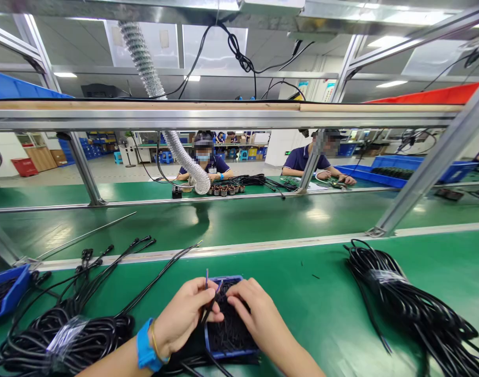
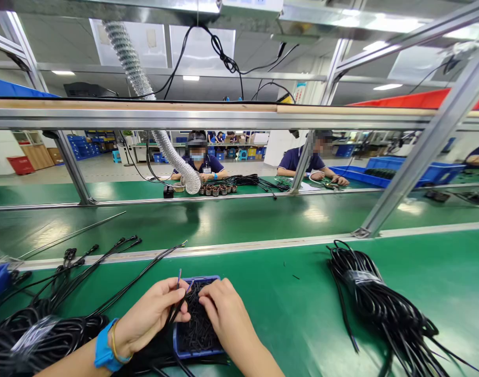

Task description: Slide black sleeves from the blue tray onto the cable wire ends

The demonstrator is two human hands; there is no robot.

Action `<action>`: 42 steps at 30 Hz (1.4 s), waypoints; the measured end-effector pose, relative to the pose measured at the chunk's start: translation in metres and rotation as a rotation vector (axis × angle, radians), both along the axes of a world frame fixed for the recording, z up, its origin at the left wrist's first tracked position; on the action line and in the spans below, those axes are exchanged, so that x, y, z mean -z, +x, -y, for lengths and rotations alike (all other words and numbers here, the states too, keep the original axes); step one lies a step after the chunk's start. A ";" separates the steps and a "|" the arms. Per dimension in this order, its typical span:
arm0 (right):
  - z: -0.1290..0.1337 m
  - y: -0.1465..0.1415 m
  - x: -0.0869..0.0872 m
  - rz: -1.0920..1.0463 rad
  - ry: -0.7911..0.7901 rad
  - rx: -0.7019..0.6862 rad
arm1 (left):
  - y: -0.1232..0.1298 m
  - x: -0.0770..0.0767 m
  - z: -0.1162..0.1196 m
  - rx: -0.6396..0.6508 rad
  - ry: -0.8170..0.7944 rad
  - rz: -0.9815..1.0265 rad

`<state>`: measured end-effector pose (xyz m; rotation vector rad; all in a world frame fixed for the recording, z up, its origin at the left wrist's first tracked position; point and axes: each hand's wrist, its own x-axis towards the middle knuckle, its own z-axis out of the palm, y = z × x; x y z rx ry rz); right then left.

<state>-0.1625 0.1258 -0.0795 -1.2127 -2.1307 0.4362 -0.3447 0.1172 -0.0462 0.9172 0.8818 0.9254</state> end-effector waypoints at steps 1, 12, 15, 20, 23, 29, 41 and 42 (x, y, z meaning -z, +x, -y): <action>-0.001 0.001 0.000 -0.065 -0.024 0.034 | 0.001 0.000 0.000 -0.018 0.041 -0.039; 0.000 -0.001 0.005 -0.642 -0.301 0.026 | 0.009 0.003 0.004 -0.011 0.149 -0.181; 0.004 -0.003 0.006 -0.577 -0.158 0.062 | 0.010 0.004 0.004 -0.027 0.156 -0.197; 0.011 -0.005 -0.001 -0.483 0.107 0.059 | 0.009 0.007 0.003 -0.049 0.197 -0.226; 0.014 -0.007 -0.008 -0.474 0.207 0.030 | 0.008 0.009 0.003 -0.038 0.219 -0.226; 0.018 -0.007 -0.015 -0.470 0.249 0.047 | 0.010 0.007 0.006 -0.036 0.222 -0.241; 0.016 -0.008 -0.009 -0.508 0.044 0.064 | 0.009 0.012 0.004 -0.053 0.263 -0.267; 0.017 -0.008 -0.010 -0.521 -0.001 0.055 | 0.009 0.011 0.004 -0.051 0.266 -0.273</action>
